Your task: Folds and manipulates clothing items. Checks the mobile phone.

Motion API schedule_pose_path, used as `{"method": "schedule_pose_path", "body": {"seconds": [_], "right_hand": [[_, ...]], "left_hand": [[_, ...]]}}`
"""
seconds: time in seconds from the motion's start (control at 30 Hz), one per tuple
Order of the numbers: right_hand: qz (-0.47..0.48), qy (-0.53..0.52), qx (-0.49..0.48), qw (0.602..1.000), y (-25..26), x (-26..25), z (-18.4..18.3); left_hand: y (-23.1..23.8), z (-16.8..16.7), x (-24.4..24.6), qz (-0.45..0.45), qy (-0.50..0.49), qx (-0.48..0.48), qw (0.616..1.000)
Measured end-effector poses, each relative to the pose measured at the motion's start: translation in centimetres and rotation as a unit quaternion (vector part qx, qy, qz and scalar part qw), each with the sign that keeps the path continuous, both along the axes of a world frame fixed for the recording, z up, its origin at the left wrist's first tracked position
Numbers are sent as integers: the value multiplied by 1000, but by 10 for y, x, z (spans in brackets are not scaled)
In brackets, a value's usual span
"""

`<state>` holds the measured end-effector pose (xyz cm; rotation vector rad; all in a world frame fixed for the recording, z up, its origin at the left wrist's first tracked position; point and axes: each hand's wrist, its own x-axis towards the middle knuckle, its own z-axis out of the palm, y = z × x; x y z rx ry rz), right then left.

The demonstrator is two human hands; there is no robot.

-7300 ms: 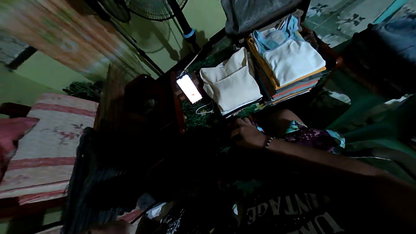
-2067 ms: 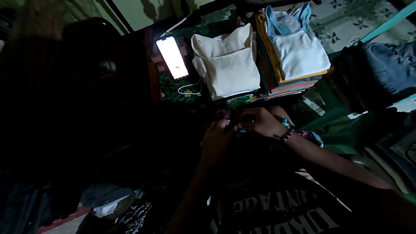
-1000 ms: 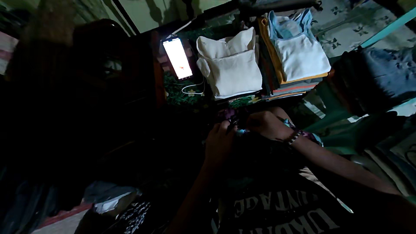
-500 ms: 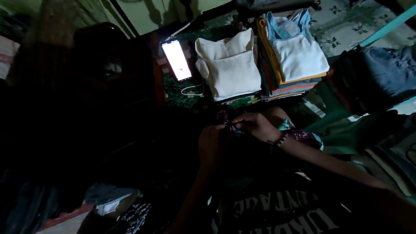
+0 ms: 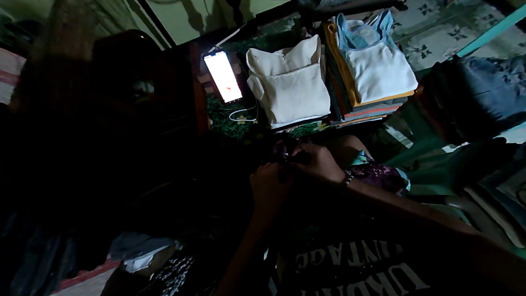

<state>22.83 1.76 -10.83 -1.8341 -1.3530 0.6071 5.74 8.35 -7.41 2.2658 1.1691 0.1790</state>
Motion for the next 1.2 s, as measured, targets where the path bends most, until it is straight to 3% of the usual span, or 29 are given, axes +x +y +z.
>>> {"method": "schedule_pose_path", "body": {"seconds": [0.23, 0.53, 0.7, 0.87, 0.97, 1.07, 1.2], "right_hand": [[-7, 8, -11, 1000, 0, 0, 2], [-30, 3, -68, 997, 2, -6, 10], [3, 120, -30, 992, -10, 8, 12], [-8, 129, -137, 982, -29, 24, 26], [14, 143, -210, 967, -34, 27, 32], [41, 241, -211, 946, -33, 23, 48], [49, 406, -191, 892, -29, 16, 42]], "left_hand": [[-5, 26, 1, 18, -2, -98, 995], [-9, 37, -10, 8, 27, -93, 995], [-25, 50, -17, 7, 35, -114, 993], [-45, 68, -26, 2, 101, -76, 992], [-56, 67, -29, -12, 66, -48, 997], [-68, 72, -27, -53, 41, -44, 997], [-80, 73, -20, -140, -14, -55, 989]]}}
